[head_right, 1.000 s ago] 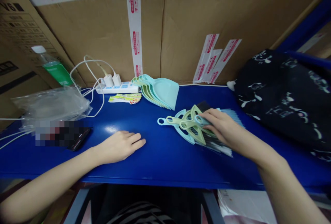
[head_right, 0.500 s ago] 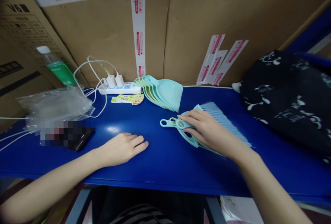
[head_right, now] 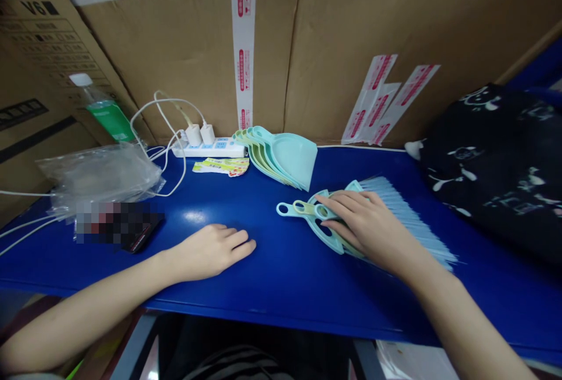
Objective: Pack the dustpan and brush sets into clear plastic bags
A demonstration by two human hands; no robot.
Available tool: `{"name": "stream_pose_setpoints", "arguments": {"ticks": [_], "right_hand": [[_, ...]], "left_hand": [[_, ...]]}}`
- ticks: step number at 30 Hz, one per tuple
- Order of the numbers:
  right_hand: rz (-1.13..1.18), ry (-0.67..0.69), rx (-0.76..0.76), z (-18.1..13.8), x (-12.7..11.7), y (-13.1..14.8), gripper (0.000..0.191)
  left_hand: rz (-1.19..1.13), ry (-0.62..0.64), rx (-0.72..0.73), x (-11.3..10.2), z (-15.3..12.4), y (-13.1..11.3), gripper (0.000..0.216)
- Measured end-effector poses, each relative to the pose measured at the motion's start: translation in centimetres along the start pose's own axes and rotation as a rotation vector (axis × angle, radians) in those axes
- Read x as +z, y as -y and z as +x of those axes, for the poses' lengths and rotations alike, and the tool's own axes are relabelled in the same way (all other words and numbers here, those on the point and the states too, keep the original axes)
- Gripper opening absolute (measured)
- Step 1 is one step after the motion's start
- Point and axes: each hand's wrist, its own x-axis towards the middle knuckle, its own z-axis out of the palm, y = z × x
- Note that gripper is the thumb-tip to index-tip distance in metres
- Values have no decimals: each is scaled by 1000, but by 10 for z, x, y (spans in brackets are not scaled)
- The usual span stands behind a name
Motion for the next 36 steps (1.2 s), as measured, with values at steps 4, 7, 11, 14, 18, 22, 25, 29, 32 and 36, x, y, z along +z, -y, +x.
{"name": "stream_pose_setpoints", "arguments": {"ticks": [4, 7, 11, 14, 18, 22, 25, 29, 32, 36], "right_hand": [[74, 52, 53, -1, 2, -4, 50], [111, 100, 79, -1, 3, -5, 50], [103, 67, 113, 0, 5, -3, 47], [48, 38, 170, 2, 5, 3, 50], [0, 32, 175, 5, 2, 9, 55], [-29, -6, 106, 8, -1, 12, 57], [-47, -21, 101, 8, -1, 11, 58], [-7, -10, 90, 5, 4, 8, 59], [82, 33, 125, 2, 9, 6, 58], [179, 48, 202, 0, 14, 6, 59]], "left_hand": [[-9, -18, -1, 0, -1, 0, 16], [-5, -22, 1, 1, -1, 0, 16], [-1, 8, 5, 1, 0, 1, 18], [6, 16, 2, 1, 1, 1, 20], [-2, 8, 2, 0, 0, 1, 21], [-10, 9, 1, 0, 0, 0, 19], [-9, 17, 0, -1, 0, 0, 18], [-6, 39, -9, -2, 0, 0, 19], [-8, 45, -8, -3, 0, 0, 19], [-10, 23, -8, -2, 0, -1, 19]]}}
